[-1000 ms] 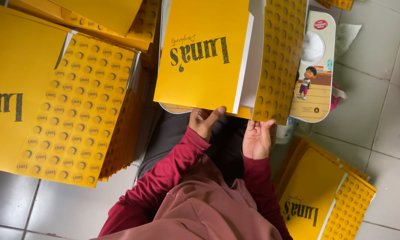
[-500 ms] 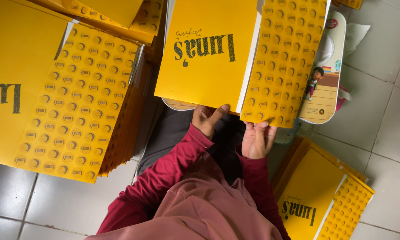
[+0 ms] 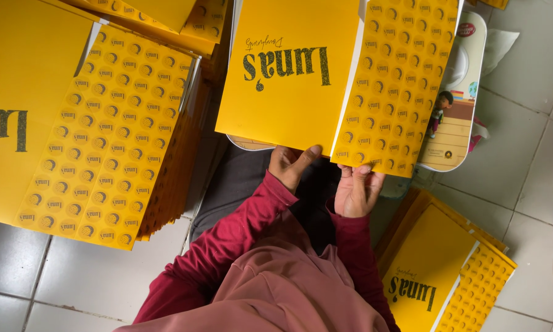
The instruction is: Applying glue to the white adhesive strips of yellow paper folders and stacking them
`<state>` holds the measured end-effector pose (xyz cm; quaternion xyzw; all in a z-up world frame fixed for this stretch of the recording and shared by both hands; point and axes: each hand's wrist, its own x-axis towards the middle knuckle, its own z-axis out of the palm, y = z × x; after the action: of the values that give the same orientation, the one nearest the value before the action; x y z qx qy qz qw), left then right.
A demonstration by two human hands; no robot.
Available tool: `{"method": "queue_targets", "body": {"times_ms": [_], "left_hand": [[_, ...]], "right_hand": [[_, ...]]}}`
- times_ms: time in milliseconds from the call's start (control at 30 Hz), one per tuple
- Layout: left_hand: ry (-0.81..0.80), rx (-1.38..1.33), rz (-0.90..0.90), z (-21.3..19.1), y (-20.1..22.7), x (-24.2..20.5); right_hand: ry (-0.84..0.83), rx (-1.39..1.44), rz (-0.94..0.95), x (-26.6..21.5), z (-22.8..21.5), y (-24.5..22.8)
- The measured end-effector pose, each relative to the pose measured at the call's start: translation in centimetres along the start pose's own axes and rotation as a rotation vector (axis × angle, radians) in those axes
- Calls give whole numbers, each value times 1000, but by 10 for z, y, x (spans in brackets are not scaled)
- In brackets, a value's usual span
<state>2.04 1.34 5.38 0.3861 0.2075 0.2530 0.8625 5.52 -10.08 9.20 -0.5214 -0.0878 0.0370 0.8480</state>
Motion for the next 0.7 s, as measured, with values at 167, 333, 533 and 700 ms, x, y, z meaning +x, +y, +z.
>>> {"method": "queue_targets", "body": {"times_ms": [167,333,533,700], "left_hand": [[-1,-11,-45,12,13,-9],[-28,-14,-98,15,22,-10],[-38,-10,-112,12,14,-7],[-42,9,-116,9,8,-8]], "right_hand": [[0,24,18,0,-2,4],[9,15,30,1,-1,4],[21,14,34,2,-2,5],[40,23,55,1,-9,12]]}}
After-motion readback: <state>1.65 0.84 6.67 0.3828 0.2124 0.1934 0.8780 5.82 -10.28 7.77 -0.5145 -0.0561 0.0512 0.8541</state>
